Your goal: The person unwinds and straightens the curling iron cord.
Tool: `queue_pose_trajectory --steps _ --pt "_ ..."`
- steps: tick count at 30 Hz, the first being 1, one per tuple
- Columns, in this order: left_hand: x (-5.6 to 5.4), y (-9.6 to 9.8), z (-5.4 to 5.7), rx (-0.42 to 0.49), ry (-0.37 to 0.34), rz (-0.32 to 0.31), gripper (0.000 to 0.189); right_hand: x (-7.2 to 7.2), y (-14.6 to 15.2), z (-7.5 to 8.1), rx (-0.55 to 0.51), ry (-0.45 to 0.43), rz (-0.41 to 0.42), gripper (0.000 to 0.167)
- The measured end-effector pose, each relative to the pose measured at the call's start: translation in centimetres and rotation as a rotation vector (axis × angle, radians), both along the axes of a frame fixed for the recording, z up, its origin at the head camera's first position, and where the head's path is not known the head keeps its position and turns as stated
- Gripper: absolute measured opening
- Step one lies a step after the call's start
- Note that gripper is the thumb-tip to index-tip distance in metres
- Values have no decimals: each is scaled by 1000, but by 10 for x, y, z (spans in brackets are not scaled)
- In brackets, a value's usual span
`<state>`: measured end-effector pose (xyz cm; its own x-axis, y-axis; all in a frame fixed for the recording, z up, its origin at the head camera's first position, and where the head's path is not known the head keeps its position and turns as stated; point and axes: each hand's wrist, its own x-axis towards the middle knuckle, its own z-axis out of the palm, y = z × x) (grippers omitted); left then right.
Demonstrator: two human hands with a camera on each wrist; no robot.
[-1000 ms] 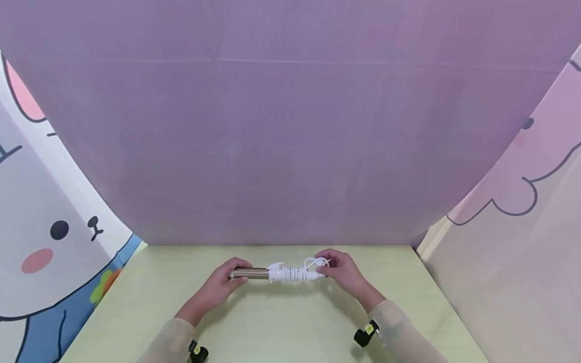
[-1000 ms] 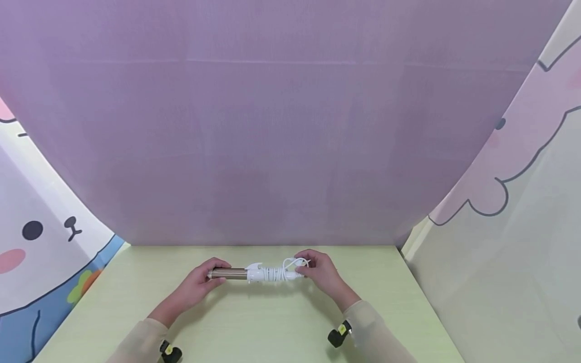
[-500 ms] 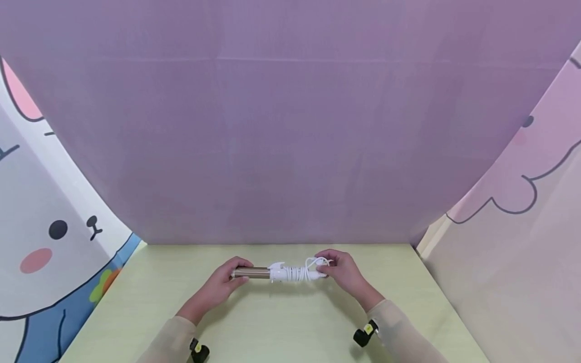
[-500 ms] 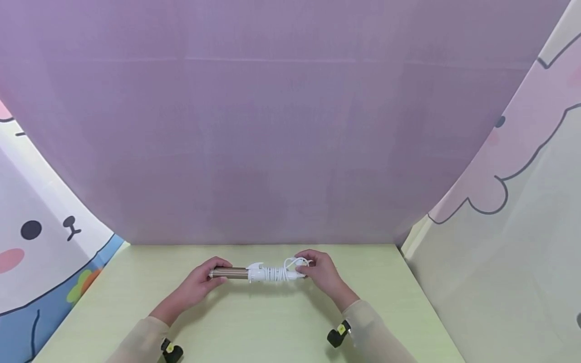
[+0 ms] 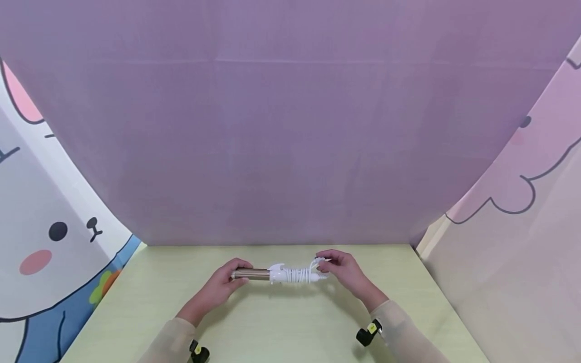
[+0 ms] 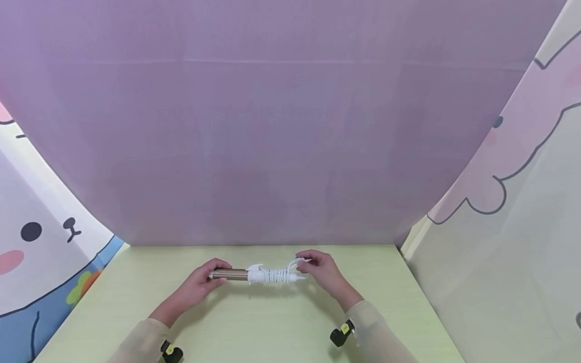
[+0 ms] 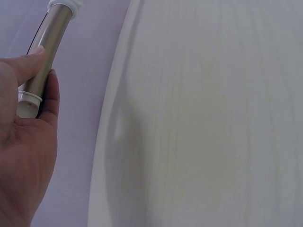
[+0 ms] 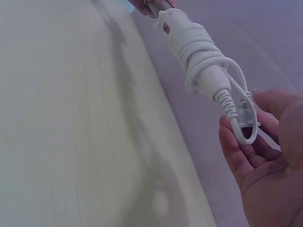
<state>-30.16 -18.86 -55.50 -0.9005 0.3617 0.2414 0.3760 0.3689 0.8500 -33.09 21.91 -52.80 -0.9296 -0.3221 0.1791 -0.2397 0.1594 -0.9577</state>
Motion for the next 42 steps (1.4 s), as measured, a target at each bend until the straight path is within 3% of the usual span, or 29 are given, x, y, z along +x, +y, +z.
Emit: queue_pose_trajectory --steps 7,19,24,33,42 --pt "2 1 0 12 12 -10 31 0 -1 2 1 25 -33 34" --pt "0 -1 -1 20 28 0 31 -3 -4 5 14 147 -189 27" --pt "-2 -3 -3 27 43 35 30 -2 -2 9 22 185 -243 19" --pt "-5 -7 -4 38 53 87 32 7 3 11 -22 134 -164 17" --pt "-6 -14 2 58 29 128 31 14 9 0 85 79 -120 12"
